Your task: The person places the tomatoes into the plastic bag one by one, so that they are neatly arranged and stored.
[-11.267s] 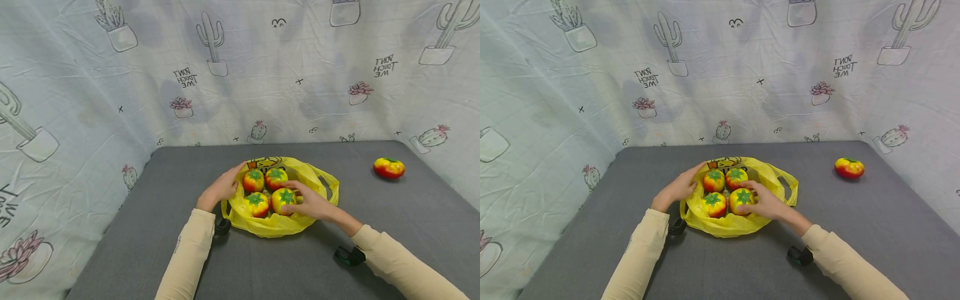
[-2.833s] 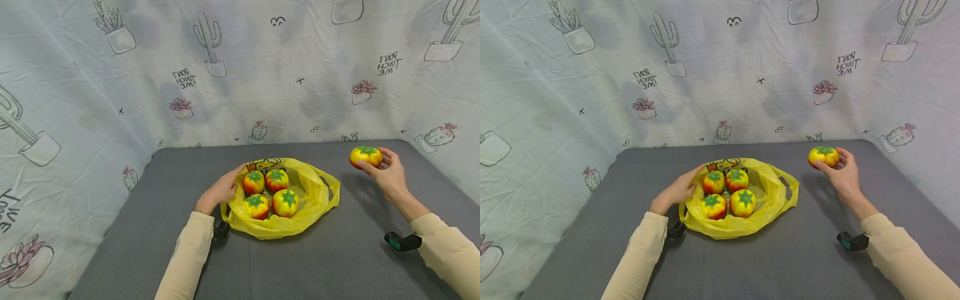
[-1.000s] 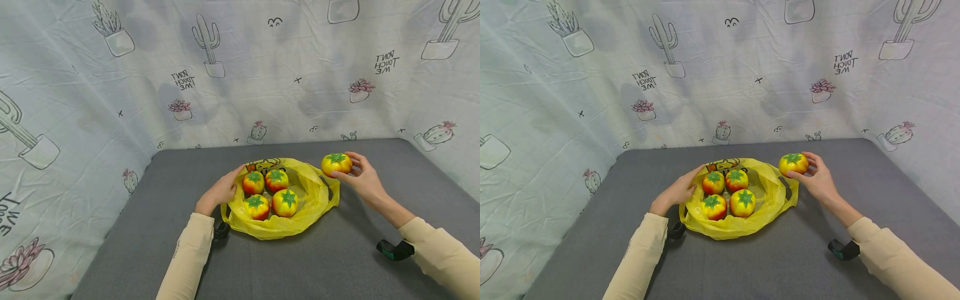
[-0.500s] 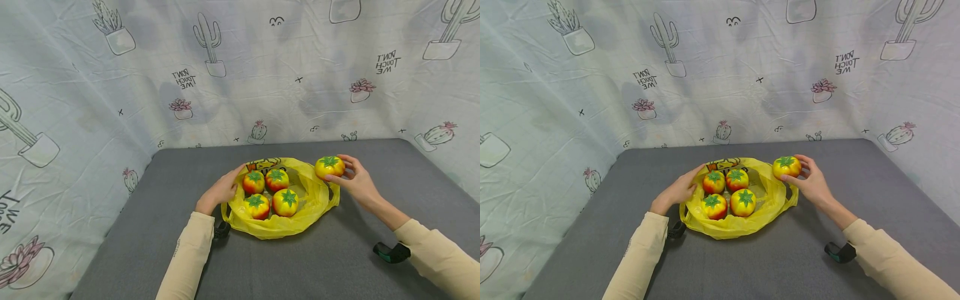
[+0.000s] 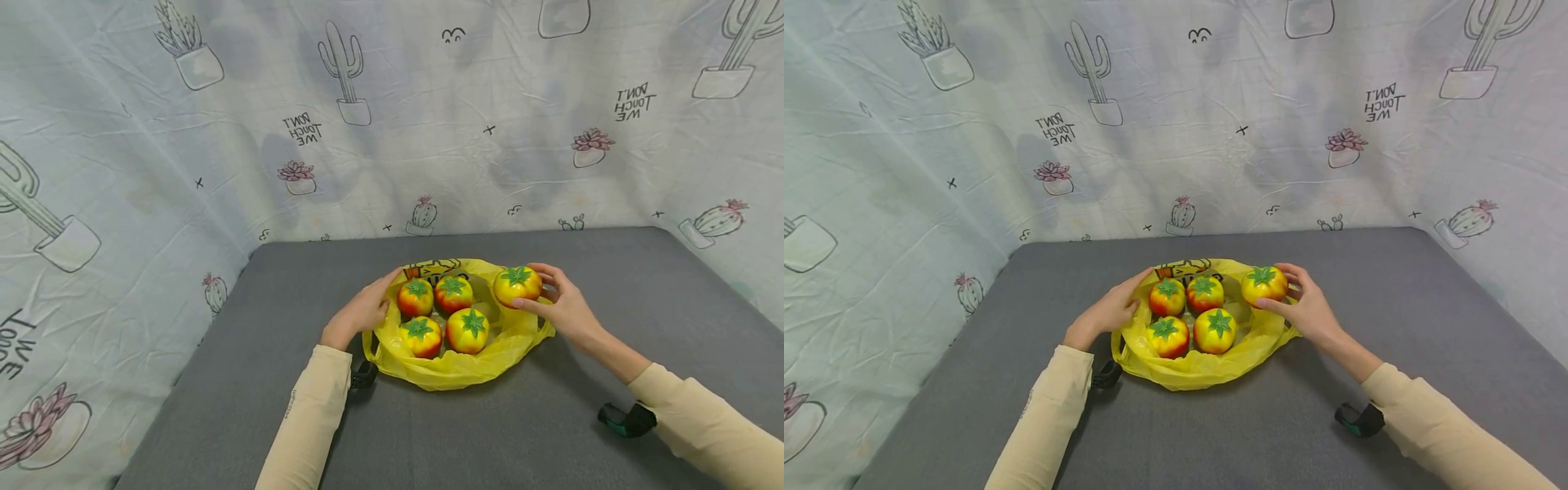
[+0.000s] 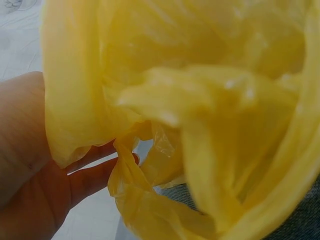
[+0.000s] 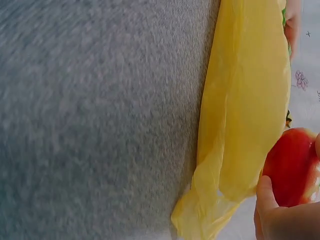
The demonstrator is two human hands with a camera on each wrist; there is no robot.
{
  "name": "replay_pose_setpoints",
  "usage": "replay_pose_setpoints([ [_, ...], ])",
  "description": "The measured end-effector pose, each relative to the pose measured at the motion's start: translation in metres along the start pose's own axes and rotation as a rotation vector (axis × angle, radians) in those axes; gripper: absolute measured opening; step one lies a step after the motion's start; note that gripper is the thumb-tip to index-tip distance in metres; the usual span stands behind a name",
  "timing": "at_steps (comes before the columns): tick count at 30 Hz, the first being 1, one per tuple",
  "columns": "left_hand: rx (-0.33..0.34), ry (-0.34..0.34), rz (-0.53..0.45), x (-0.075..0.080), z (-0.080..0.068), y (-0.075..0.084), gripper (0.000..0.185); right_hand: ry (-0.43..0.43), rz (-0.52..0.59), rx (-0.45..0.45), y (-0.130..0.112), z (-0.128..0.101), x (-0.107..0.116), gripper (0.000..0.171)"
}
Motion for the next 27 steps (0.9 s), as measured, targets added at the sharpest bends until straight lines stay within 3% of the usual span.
replay_pose_setpoints([
  [9, -0.005, 0.005, 0.012, 0.000, 0.000, 0.000, 0.067, -0.028, -0.035, 0.006, 0.002, 0.002, -0.011, 0.073],
  [20, 0.001, 0.006, 0.006, -0.001, 0.000, 0.000, 0.067, -0.003, -0.079, 0.108, 0.002, 0.005, -0.022, 0.072],
  [27, -0.005, 0.008, 0.013, 0.000, 0.000, 0.001, 0.068, -0.018, -0.114, 0.104, 0.003, 0.007, -0.027, 0.072],
])
Point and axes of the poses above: each hand's wrist, its own z-axis towards the middle knuckle, its own x-axis out of the back of the hand, y = z × x, the point moved 8 cm from there along z, towards the middle knuckle, and after that the axes turned 10 degrees about -y, right-handed, at the moved point
